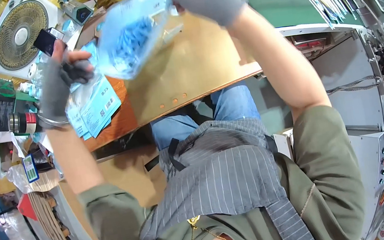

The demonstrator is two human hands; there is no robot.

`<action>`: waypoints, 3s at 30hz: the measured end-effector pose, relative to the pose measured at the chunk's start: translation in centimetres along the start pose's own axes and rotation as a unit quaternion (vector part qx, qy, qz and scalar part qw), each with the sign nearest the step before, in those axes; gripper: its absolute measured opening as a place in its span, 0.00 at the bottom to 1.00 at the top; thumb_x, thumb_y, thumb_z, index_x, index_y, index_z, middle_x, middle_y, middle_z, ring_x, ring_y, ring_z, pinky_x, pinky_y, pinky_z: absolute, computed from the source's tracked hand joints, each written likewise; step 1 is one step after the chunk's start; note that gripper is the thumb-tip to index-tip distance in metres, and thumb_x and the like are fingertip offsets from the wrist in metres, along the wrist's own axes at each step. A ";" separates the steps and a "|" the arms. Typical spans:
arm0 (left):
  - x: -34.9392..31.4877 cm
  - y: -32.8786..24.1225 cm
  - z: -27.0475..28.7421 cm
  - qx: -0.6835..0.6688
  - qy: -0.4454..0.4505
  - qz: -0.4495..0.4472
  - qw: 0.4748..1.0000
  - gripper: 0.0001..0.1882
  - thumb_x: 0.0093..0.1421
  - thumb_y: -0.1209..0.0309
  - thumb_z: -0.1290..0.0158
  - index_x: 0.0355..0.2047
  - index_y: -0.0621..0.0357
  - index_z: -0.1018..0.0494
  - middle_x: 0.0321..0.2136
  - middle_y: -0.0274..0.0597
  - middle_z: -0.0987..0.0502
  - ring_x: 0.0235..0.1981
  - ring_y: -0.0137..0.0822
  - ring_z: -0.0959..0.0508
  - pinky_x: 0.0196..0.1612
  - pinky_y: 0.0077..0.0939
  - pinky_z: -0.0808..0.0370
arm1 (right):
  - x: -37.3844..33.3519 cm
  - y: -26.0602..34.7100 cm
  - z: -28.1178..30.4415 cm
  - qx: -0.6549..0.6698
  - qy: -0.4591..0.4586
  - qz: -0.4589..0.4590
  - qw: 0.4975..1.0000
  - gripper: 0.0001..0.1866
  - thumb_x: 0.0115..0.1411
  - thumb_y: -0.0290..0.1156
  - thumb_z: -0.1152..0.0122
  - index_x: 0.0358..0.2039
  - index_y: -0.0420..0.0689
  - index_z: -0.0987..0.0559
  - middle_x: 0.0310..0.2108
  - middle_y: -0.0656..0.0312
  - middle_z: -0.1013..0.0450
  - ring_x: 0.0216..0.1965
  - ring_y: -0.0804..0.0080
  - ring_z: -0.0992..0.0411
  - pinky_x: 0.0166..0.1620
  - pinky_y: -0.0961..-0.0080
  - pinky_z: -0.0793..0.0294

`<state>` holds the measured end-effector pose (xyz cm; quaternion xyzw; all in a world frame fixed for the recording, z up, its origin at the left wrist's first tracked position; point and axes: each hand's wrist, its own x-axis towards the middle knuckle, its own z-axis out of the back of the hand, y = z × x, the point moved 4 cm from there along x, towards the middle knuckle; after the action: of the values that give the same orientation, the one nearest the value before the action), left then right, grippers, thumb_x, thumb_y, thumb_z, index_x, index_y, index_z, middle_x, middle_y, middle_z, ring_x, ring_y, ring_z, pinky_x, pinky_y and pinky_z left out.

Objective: Packaging bundles of chopsticks into plastic bags and placing them in a cardboard box.

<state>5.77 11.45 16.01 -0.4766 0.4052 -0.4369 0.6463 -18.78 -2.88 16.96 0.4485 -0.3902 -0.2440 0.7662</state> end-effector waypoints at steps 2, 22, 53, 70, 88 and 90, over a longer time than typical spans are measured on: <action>0.2 12.4 0.0 -0.407 0.246 0.178 0.862 0.39 0.55 0.29 0.64 0.23 0.54 0.25 0.21 0.38 0.23 0.18 0.30 0.24 0.21 0.26 0.30 | -4.6 -1.1 -2.9 0.088 0.063 -0.046 0.993 0.08 0.56 0.26 0.50 0.33 0.41 0.23 0.22 0.66 0.28 0.23 0.83 0.31 0.27 0.83 0.30; -24.4 14.5 6.8 -0.562 -0.171 -0.051 0.807 0.30 0.55 0.57 0.47 0.53 0.64 0.35 0.42 0.47 0.25 0.39 0.40 0.23 0.42 0.33 0.23 | -14.2 -2.2 -13.0 -0.090 0.267 0.021 0.959 0.25 0.59 0.23 0.49 0.58 0.38 0.36 0.37 0.58 0.26 0.33 0.75 0.29 0.42 0.79 0.31; -14.6 15.6 7.0 -0.042 -0.434 -0.097 0.895 0.15 0.64 0.70 0.53 0.47 0.70 0.31 0.38 0.44 0.25 0.39 0.32 0.23 0.42 0.25 0.25 | -16.5 -21.5 -9.6 -0.398 0.038 0.052 0.915 0.23 0.56 0.36 0.44 0.49 0.37 0.30 0.53 0.43 0.36 0.57 0.45 0.41 0.59 0.55 0.41; 13.3 26.6 -11.4 0.538 -0.257 -0.174 0.784 0.35 0.59 0.45 0.53 0.52 0.67 0.34 0.53 0.58 0.33 0.56 0.54 0.34 0.57 0.47 0.38 | -17.5 -21.9 -10.9 -0.340 -0.074 0.142 0.927 0.27 0.50 0.41 0.46 0.47 0.37 0.30 0.53 0.43 0.36 0.56 0.46 0.38 0.57 0.52 0.41; 12.9 25.7 -12.5 0.523 -0.245 -0.148 0.803 0.35 0.59 0.44 0.54 0.53 0.62 0.32 0.55 0.56 0.33 0.58 0.51 0.36 0.59 0.46 0.39 | -15.6 -22.3 -9.5 -0.241 -0.075 0.077 0.965 0.22 0.56 0.41 0.48 0.47 0.40 0.32 0.51 0.40 0.38 0.50 0.43 0.35 0.52 0.58 0.33; 12.6 25.5 -12.1 0.518 -0.261 -0.155 0.800 0.34 0.58 0.44 0.54 0.51 0.63 0.31 0.55 0.56 0.33 0.58 0.51 0.35 0.59 0.46 0.39 | -12.1 -20.4 -7.1 -0.292 -0.116 0.066 0.947 0.31 0.56 0.44 0.46 0.56 0.39 0.36 0.54 0.38 0.41 0.53 0.41 0.39 0.56 0.54 0.39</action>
<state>2.63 0.46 -12.73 -0.2237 -0.1449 -0.5348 0.8018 -20.49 -0.35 -7.64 0.1469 -0.4167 -0.3464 0.8275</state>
